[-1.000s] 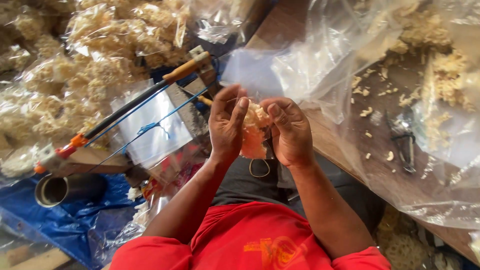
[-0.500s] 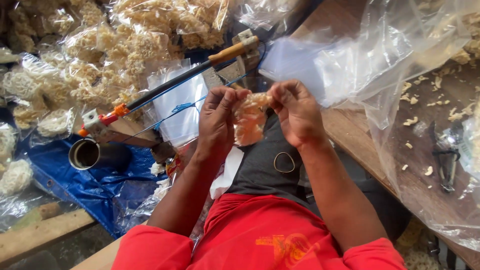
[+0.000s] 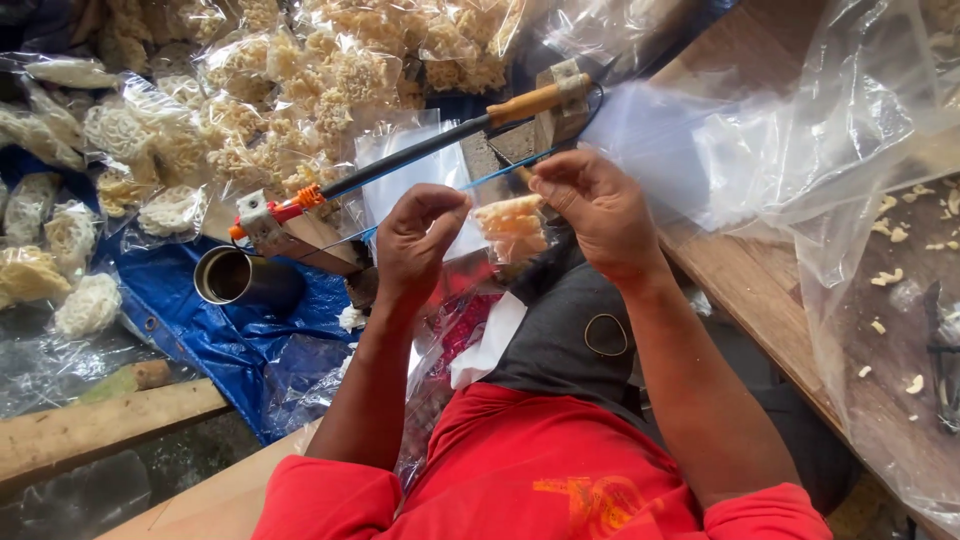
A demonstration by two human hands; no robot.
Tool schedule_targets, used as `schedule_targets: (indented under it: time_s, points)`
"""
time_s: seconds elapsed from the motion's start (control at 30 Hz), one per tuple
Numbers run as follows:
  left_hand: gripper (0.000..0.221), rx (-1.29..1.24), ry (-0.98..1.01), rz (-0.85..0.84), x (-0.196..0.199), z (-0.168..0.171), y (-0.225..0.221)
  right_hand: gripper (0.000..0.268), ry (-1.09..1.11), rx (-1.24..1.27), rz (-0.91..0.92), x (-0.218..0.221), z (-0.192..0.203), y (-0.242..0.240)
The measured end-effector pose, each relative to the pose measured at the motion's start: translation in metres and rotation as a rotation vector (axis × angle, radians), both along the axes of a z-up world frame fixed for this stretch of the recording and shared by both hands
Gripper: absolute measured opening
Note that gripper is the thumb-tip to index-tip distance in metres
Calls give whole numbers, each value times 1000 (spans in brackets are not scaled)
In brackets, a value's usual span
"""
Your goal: Sorting and packaging small food items into plastic bags and sealing them using a manual impulse sealer.
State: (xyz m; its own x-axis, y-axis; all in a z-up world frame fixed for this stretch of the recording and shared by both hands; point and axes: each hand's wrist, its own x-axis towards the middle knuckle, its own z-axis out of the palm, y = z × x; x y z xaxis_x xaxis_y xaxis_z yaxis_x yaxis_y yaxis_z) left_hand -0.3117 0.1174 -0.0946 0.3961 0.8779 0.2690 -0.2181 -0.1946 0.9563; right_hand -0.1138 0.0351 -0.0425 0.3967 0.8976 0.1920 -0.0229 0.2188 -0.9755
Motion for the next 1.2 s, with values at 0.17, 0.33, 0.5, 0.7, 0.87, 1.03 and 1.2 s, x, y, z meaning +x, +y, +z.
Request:
schedule_targets:
  time_s: [0.17, 0.33, 0.5, 0.7, 0.87, 1.03, 1.2]
  points:
    - [19, 180, 192, 44, -15, 23, -3, 19, -557, 12, -62, 6, 7, -2]
    - [14, 308, 359, 146, -19, 35, -6, 10, -916, 183, -139, 1, -10, 10]
    - [12, 13, 82, 195, -19, -19, 2, 16, -227, -104, 29, -16, -14, 23]
    - [16, -466, -404, 392, -6, -13, 9, 28, 539, -230, -53, -41, -41, 68]
    - [20, -550, -448, 446, -6, -15, 19, 31, 644, -264, -77, -46, -41, 78]
    - [23, -561, -455, 463, -4, -21, 22, 31, 675, -277, -121, -47, -34, 78]
    - [24, -565, -446, 479, -4, -17, 25, 32, 688, -285, -133, -47, -32, 82]
